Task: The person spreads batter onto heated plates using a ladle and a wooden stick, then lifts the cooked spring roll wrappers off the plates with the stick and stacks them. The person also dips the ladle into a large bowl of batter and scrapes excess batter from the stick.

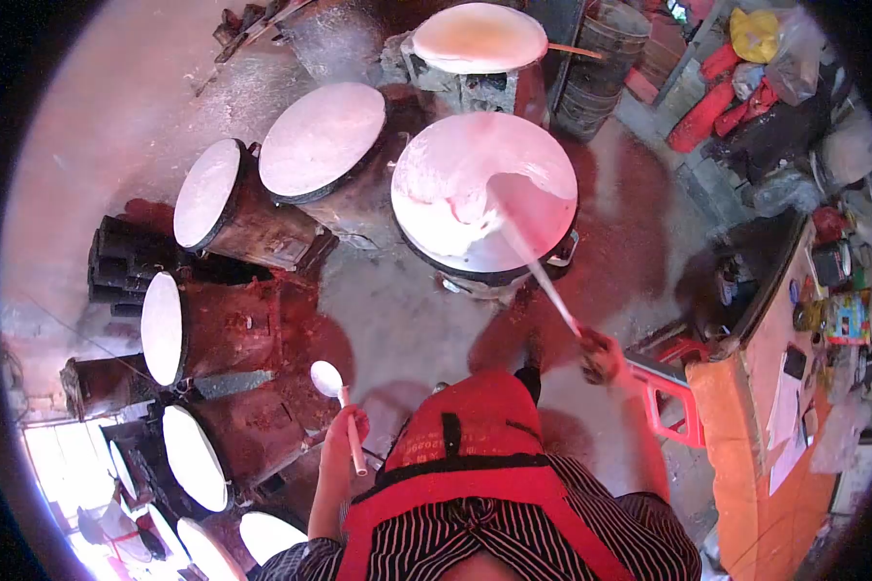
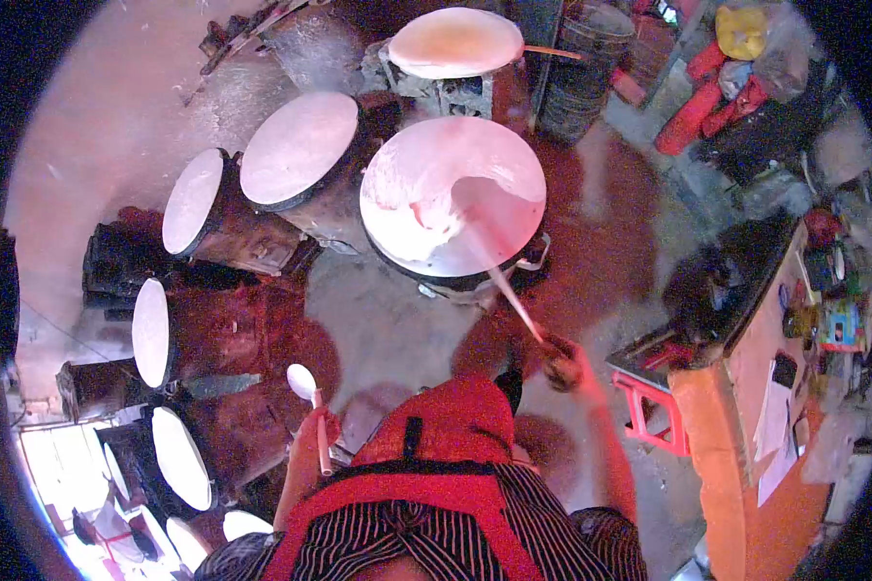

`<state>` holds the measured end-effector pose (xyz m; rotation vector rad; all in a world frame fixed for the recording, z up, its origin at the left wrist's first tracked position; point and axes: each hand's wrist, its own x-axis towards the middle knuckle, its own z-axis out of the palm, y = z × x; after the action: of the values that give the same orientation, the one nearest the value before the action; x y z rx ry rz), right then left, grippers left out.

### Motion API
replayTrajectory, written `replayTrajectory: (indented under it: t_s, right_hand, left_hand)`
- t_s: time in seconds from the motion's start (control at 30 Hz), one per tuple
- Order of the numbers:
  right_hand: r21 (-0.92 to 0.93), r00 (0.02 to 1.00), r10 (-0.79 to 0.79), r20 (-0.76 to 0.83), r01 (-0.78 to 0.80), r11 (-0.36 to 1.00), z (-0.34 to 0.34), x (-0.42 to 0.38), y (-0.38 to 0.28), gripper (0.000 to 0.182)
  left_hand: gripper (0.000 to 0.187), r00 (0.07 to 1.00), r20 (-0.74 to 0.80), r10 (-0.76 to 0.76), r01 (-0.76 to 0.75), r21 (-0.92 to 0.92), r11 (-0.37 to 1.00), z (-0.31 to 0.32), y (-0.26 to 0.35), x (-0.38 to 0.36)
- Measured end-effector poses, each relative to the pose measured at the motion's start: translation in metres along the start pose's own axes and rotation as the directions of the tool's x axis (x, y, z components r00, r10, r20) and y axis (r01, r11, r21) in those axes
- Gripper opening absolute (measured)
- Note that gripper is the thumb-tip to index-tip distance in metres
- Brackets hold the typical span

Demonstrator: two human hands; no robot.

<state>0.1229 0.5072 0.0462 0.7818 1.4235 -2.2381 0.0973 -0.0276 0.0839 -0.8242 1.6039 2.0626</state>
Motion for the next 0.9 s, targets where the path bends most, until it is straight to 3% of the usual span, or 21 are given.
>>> replayTrajectory:
  t_s: [0.03, 0.1, 0.13, 0.17, 0.2, 0.23, 0.27, 0.3, 0.37, 0.43, 0.47, 0.5, 0.57, 0.6, 0.63, 0.67, 0.7, 0.73, 0.8, 0.9]
  right_hand:
    - [0.259, 0.999, 0.006, -0.045, 0.006, 0.966, 0.025, 0.034, 0.041, 0.04]
    - [0.549, 0.95, -0.233, 0.208, 0.084, 0.832, 0.122, 0.104, 0.059, 0.035]
    - [0.291, 0.976, -0.12, -0.182, 0.17, 0.942, 0.187, 0.133, 0.052, 0.035]
    - [0.355, 0.906, -0.208, -0.368, 0.343, 0.87, 0.27, 0.128, 0.024, 0.036]
    - [0.287, 0.807, -0.501, -0.313, 0.584, 0.76, 0.291, 0.212, 0.067, 0.038]
    - [-0.076, 0.66, -0.718, -0.222, 0.723, 0.687, 0.325, 0.254, 0.051, 0.04]
    - [0.062, 0.792, -0.54, -0.285, 0.577, 0.814, 0.36, 0.3, 0.041, 0.036]
    - [-0.162, 0.636, -0.682, -0.362, 0.677, 0.718, 0.392, 0.336, 0.028, 0.035]
    - [-0.278, 0.366, -0.783, -0.504, 0.789, 0.547, 0.433, 0.365, 0.002, 0.035]
    - [-0.416, 0.336, -0.73, -0.595, 0.648, 0.638, 0.448, 0.352, -0.007, 0.035]
    - [-0.285, 0.477, -0.635, -0.608, 0.615, 0.735, 0.452, 0.333, -0.005, 0.035]
    - [-0.291, 0.474, -0.634, -0.611, 0.61, 0.737, 0.451, 0.32, 0.01, 0.035]
    - [-0.5, 0.043, -0.832, -0.553, 0.782, 0.372, 0.445, 0.294, 0.042, 0.037]
    - [-0.506, 0.04, -0.836, -0.547, 0.779, 0.369, 0.437, 0.279, 0.06, 0.037]
    - [-0.227, 0.296, -0.752, -0.588, 0.832, 0.505, 0.425, 0.262, 0.077, 0.039]
    - [0.066, 0.542, -0.639, -0.546, 0.789, 0.611, 0.41, 0.248, 0.095, 0.042]
    - [0.345, 0.752, -0.503, -0.425, 0.649, 0.678, 0.392, 0.24, 0.115, 0.046]
    - [0.441, 0.822, -0.419, -0.386, 0.563, 0.699, 0.373, 0.234, 0.131, 0.045]
    - [0.4, 0.803, -0.448, -0.394, 0.588, 0.703, 0.341, 0.199, 0.133, 0.044]
    - [0.174, 0.769, -0.476, -0.426, 0.586, 0.791, 0.295, 0.158, 0.103, 0.052]
  left_hand:
    - [0.024, 0.999, 0.006, -0.032, 0.032, 0.012, 0.999, -0.017, 0.002, 0.009]
    - [0.023, 1.0, 0.01, 0.022, -0.022, -0.012, 1.0, -0.032, 0.008, 0.0]
    - [0.023, 1.0, -0.027, 0.009, -0.01, -0.046, 0.999, -0.052, 0.002, 0.001]
    - [0.023, 0.998, -0.062, -0.004, -0.001, -0.081, 0.997, -0.071, -0.007, 0.003]
    - [0.022, 0.995, -0.096, -0.02, 0.009, -0.114, 0.993, -0.091, -0.017, 0.003]
    - [0.022, 0.991, -0.13, -0.034, 0.015, -0.147, 0.989, -0.108, -0.026, 0.005]
    - [0.022, 0.986, -0.162, -0.047, 0.018, -0.18, 0.983, -0.122, -0.034, 0.009]
    - [0.021, 0.978, -0.176, -0.11, 0.075, -0.197, 0.978, -0.134, -0.041, 0.01]
    - [0.02, 0.964, -0.2, -0.177, 0.13, -0.229, 0.965, -0.168, -0.063, 0.006]
    - [0.019, 0.958, -0.224, -0.176, 0.117, -0.256, 0.96, -0.17, -0.067, -0.006]
    - [0.017, 0.953, -0.255, -0.163, 0.089, -0.277, 0.957, -0.171, -0.067, -0.011]
    - [0.017, 0.953, -0.251, -0.171, 0.098, -0.278, 0.956, -0.185, -0.078, -0.006]
    - [0.016, 0.928, -0.301, -0.219, 0.127, -0.296, 0.947, -0.218, -0.113, 0.012]
    - [0.018, 0.969, -0.164, -0.183, 0.132, -0.283, 0.95, -0.204, -0.09, 0.004]
    - [0.018, 0.97, -0.158, -0.185, 0.134, -0.29, 0.948, -0.201, -0.088, 0.009]
    - [0.02, 0.971, -0.141, -0.192, 0.145, -0.286, 0.947, -0.203, -0.088, 0.015]
    - [0.022, 0.972, -0.127, -0.2, 0.158, -0.281, 0.947, -0.196, -0.082, 0.016]
    - [0.023, 0.966, -0.156, -0.205, 0.155, -0.284, 0.946, -0.187, -0.078, 0.014]
    - [0.023, 0.968, -0.144, -0.208, 0.162, -0.276, 0.947, -0.172, -0.071, 0.021]
    - [0.024, 0.971, -0.113, -0.21, 0.179, -0.236, 0.955, -0.16, -0.06, 0.034]
